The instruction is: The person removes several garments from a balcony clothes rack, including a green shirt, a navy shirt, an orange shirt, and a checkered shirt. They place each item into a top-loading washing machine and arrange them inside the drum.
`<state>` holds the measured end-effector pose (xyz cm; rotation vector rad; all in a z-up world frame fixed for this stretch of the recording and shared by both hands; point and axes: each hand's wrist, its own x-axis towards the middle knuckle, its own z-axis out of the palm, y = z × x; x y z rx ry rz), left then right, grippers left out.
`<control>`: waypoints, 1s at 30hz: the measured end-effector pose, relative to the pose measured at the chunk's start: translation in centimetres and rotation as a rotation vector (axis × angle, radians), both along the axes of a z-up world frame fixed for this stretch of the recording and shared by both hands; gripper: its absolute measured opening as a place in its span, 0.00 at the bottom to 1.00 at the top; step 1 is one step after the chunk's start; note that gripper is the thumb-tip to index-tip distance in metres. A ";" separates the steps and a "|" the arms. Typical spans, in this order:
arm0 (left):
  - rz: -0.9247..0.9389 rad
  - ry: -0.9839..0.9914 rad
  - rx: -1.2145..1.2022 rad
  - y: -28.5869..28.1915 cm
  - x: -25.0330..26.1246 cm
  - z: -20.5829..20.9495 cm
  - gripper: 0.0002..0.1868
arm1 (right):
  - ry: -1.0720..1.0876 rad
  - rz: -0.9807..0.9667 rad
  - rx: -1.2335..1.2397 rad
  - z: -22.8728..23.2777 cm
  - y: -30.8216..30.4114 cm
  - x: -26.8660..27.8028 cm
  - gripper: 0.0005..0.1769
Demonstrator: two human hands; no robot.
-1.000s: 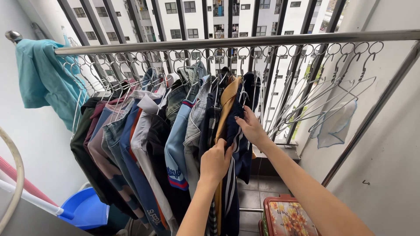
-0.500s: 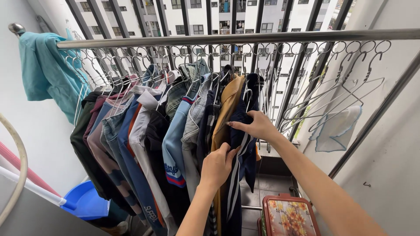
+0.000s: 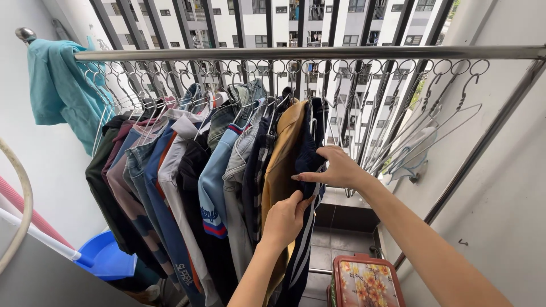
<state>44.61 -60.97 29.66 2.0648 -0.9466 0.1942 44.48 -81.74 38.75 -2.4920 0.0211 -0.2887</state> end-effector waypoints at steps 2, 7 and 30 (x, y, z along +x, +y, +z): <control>-0.004 0.026 0.004 -0.2 -0.3 0.1 0.12 | 0.010 -0.005 -0.037 0.5 -0.2 -0.7 0.39; -0.063 0.081 0.062 0.2 -0.2 1.9 0.17 | 0.037 -0.010 -0.076 0.5 -0.5 -1.6 0.38; -0.094 -0.135 0.122 -4.5 4.6 9.1 0.35 | -0.153 0.008 -0.393 -2.0 0.7 -3.5 0.26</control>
